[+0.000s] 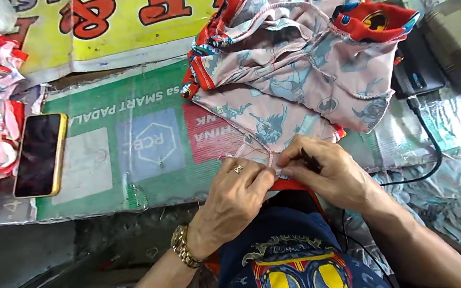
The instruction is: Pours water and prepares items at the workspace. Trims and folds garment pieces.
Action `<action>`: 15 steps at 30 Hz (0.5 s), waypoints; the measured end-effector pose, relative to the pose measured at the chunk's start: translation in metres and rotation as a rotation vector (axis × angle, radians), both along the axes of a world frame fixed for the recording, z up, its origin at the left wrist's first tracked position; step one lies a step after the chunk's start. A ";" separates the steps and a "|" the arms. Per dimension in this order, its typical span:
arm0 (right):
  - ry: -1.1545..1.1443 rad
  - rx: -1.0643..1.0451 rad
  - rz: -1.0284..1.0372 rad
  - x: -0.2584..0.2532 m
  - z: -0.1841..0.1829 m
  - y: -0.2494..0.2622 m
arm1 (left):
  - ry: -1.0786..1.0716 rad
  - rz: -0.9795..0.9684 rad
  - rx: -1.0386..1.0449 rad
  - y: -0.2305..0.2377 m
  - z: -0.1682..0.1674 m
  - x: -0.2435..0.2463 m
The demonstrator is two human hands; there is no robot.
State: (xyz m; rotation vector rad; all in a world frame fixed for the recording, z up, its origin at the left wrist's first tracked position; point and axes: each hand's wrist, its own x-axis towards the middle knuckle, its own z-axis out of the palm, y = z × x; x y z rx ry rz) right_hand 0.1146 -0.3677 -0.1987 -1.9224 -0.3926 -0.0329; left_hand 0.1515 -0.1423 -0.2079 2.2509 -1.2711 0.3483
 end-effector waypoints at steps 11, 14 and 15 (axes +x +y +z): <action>-0.138 -0.001 -0.073 -0.001 -0.006 0.015 | 0.311 0.081 -0.388 -0.023 0.005 -0.012; -0.039 0.133 -0.113 -0.003 -0.006 0.011 | 0.532 0.065 -0.466 -0.030 -0.001 -0.010; -0.011 0.170 -0.119 -0.004 -0.006 0.011 | 0.549 0.074 -0.463 -0.031 -0.001 -0.010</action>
